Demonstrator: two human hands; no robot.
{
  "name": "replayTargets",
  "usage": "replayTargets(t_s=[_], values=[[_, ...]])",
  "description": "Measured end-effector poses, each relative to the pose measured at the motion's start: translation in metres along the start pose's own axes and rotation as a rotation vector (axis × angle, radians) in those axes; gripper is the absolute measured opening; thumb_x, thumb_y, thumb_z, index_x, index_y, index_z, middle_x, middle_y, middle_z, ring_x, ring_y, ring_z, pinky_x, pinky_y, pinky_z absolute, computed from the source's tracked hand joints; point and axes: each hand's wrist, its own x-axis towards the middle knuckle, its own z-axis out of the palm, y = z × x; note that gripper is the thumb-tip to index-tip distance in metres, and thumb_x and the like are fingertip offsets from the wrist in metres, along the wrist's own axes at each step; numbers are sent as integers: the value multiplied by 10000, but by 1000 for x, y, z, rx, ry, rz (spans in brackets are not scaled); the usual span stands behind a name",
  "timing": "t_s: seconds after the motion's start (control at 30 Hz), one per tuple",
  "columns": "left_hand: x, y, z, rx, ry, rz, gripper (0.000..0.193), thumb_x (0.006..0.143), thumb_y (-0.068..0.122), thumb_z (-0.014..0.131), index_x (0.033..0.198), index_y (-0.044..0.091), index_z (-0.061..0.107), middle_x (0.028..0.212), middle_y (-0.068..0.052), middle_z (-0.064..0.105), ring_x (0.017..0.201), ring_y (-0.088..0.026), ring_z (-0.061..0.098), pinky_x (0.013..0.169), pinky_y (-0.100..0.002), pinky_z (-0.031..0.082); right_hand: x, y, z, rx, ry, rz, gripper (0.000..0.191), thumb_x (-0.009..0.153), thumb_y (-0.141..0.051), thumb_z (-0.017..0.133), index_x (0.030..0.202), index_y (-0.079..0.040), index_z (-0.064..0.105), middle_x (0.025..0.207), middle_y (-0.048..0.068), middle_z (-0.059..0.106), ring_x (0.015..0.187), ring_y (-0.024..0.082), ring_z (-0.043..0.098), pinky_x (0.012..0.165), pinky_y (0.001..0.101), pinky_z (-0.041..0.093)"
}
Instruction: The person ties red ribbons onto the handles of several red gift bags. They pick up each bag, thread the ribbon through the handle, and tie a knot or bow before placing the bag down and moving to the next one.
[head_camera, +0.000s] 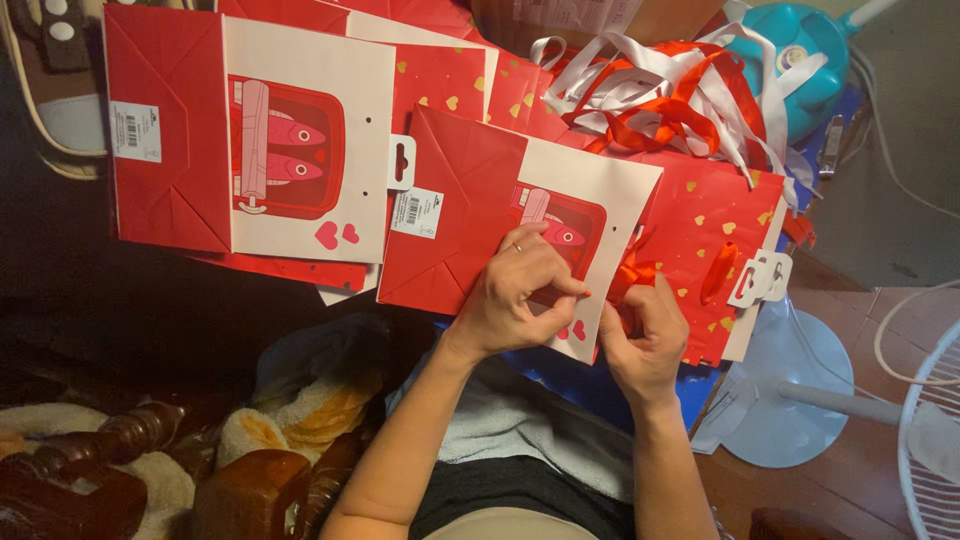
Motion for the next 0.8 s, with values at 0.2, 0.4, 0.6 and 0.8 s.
replayTargets(t_s=[0.2,0.4,0.6,0.8], values=[[-1,1,2,30,11,9,101,775,41,727,841,116,713,772,13,637,812,-160,650,1188,-479,431,-8,5,3,104,35,59,122,950,-7,720,1052,-12,653,878,11,657,752,38,569,662,217,448],[-4,0,4,-17,30,-6,116,814,30,755,858,131,720,793,29,665,823,-129,662,1193,-461,432,-12,10,4,23,74,67,139,931,37,730,1001,-34,634,801,-23,649,697,36,556,641,219,446],[-4,-2,4,-9,19,-1,110,792,39,758,843,127,715,775,23,645,811,-134,655,1198,-464,425,-11,9,6,154,71,46,156,944,65,669,1060,-31,627,953,-7,665,850,42,595,737,211,477],[-5,-4,5,5,5,11,104,767,52,754,795,117,678,745,15,619,788,-140,643,1199,-468,424,-10,6,5,130,56,75,175,948,72,659,1086,-34,668,945,-9,652,812,43,573,710,210,451]])
